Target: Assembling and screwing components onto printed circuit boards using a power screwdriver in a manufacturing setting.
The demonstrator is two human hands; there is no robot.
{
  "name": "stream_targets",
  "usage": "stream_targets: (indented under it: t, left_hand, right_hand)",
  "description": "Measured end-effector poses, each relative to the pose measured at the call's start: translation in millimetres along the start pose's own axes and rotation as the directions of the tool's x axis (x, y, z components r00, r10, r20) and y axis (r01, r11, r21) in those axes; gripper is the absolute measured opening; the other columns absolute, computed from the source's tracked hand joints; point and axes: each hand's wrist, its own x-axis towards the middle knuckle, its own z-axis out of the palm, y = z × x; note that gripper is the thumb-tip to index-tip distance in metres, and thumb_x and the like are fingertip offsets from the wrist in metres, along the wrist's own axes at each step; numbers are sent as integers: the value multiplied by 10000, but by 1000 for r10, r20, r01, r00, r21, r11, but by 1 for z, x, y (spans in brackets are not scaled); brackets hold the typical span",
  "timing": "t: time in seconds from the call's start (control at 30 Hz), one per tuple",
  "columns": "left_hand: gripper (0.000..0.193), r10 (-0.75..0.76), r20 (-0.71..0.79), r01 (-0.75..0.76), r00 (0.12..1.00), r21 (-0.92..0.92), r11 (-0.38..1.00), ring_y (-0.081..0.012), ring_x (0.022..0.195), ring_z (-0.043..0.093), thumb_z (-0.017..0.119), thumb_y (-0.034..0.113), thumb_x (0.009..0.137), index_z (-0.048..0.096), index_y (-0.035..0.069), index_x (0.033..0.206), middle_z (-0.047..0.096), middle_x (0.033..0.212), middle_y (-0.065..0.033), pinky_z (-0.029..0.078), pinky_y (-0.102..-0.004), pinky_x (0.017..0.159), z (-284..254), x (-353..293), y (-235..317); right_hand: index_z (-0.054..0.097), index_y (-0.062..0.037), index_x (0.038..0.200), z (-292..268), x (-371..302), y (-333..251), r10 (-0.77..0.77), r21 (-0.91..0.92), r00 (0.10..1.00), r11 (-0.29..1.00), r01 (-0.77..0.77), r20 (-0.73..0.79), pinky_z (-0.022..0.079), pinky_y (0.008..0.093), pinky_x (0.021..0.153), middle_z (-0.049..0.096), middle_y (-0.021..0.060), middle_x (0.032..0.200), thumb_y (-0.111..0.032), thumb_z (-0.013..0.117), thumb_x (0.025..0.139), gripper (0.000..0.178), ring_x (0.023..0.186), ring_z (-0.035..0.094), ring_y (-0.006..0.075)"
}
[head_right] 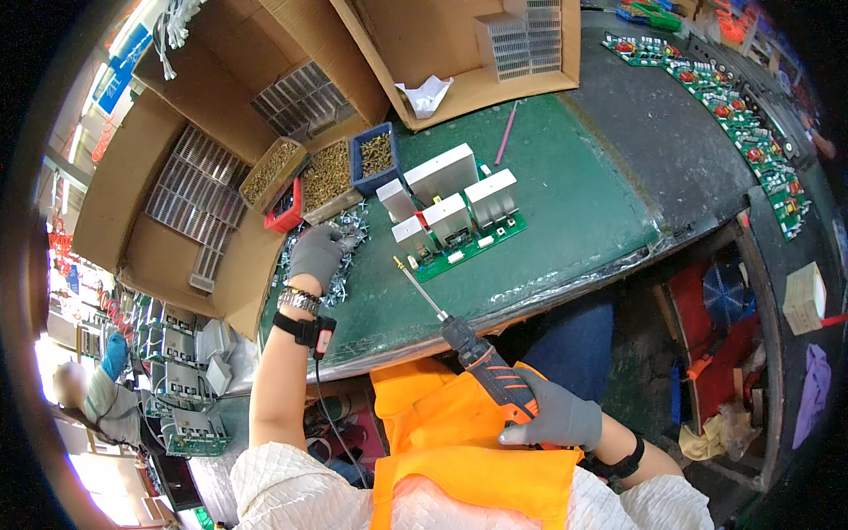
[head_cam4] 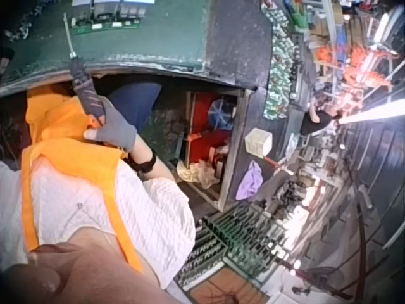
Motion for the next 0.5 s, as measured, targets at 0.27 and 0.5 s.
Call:
stream_targets:
  t: [0.27,0.5]
  left_hand:
    - [200,-62,56,50,997,182,982,-323,975,650,671,273,821,715,119,940,692,1011,-147,511,-431,829,9,6,5]
    - [117,136,-101,-162,986,-317,934,-179,684,593,684,141,844,673,50,917,640,748,-71,478,-314,656,-14,-53,53]
  right_hand:
    - [401,-29,1336,-7,2,8,-40,-46,999,998,40,7,479,271,797,556,62,1022,-285,861,653,862,892,543,129]
    - [372,-34,1378,-14,4,2,-38,-173,999,984,44,39,480,294,844,564,85,1073,-331,852,674,902,941,558,158]
